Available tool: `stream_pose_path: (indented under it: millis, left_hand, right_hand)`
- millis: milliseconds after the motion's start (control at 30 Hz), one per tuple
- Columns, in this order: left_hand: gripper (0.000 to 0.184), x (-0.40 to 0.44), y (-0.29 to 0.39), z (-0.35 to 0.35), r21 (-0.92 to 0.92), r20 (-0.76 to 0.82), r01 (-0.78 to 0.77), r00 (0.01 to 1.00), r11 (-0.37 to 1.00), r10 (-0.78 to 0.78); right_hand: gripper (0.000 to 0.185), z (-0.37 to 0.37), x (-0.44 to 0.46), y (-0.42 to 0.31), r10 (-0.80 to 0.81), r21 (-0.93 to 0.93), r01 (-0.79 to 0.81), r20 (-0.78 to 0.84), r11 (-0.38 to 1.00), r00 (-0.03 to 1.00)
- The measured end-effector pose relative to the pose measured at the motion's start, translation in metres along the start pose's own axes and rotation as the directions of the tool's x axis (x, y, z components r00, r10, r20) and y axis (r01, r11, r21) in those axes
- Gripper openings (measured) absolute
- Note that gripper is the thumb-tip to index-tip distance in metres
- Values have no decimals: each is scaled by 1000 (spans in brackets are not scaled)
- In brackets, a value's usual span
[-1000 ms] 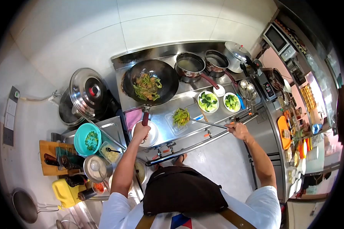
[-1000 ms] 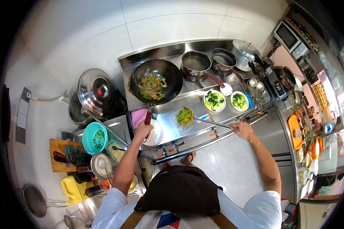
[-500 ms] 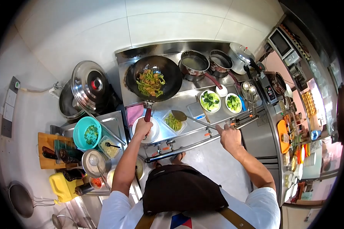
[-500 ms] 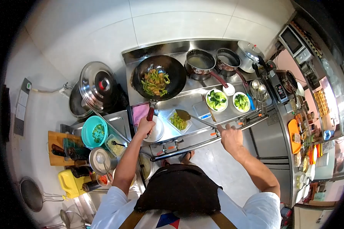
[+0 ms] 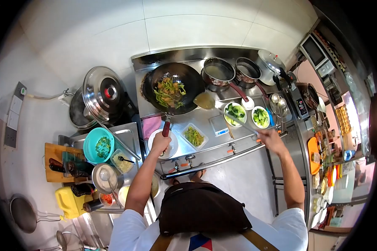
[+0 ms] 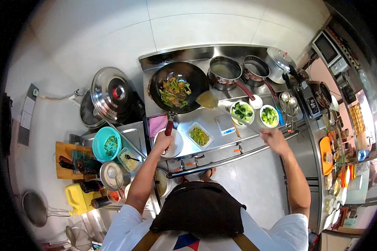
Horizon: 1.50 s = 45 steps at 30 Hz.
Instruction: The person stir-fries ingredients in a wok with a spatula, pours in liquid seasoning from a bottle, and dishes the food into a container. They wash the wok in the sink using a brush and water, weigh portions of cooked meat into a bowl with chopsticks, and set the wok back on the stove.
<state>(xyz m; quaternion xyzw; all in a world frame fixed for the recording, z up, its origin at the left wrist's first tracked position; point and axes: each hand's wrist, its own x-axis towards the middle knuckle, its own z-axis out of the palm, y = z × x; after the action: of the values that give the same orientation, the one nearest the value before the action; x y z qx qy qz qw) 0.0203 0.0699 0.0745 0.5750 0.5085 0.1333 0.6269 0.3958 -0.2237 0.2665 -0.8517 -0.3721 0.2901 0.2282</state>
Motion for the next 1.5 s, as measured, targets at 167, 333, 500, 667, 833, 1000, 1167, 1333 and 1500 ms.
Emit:
stream_pose_path:
  millis: [167,333,500,667,833,1000,1167,1333,1500]
  left_hand:
    - [9,-4,4,9,71,-38,-7,999,997,10]
    - [10,1,7,6,41,-8,40,999,998,-40]
    - [9,0,18,-4,74,16,67,997,995,-69]
    - [9,-1,22,-8,30,41,55,998,998,-56]
    - [9,-5,21,-5,36,15,60,998,998,-61]
    - [9,-6,14,-12,-34,37,39,999,999,-38]
    - [10,-20,14,-13,-114,99,11,995,993,0]
    - [11,-32,4,-9,-93,141,-24,989,995,37]
    - [11,-29,0,-8,-20,139,-23,990,1000,26]
  right_hand:
    - [27,-12,90,-130,-291,-663,176,-66,728,954]
    - [28,-5,206,-158,-276,-768,243,90,592,957]
    - [38,65,278,-76,-438,-366,479,192,798,878]
    - [34,144,261,-45,-274,-27,280,134,960,952]
    - [32,146,234,-30,-202,119,188,119,975,972]
    - [32,113,207,-11,-219,22,218,59,976,974]
    - [33,75,178,1,-255,-69,255,13,964,967]
    - [34,47,144,20,-173,-35,177,90,984,981]
    - [33,29,99,40,-142,163,119,140,980,980]
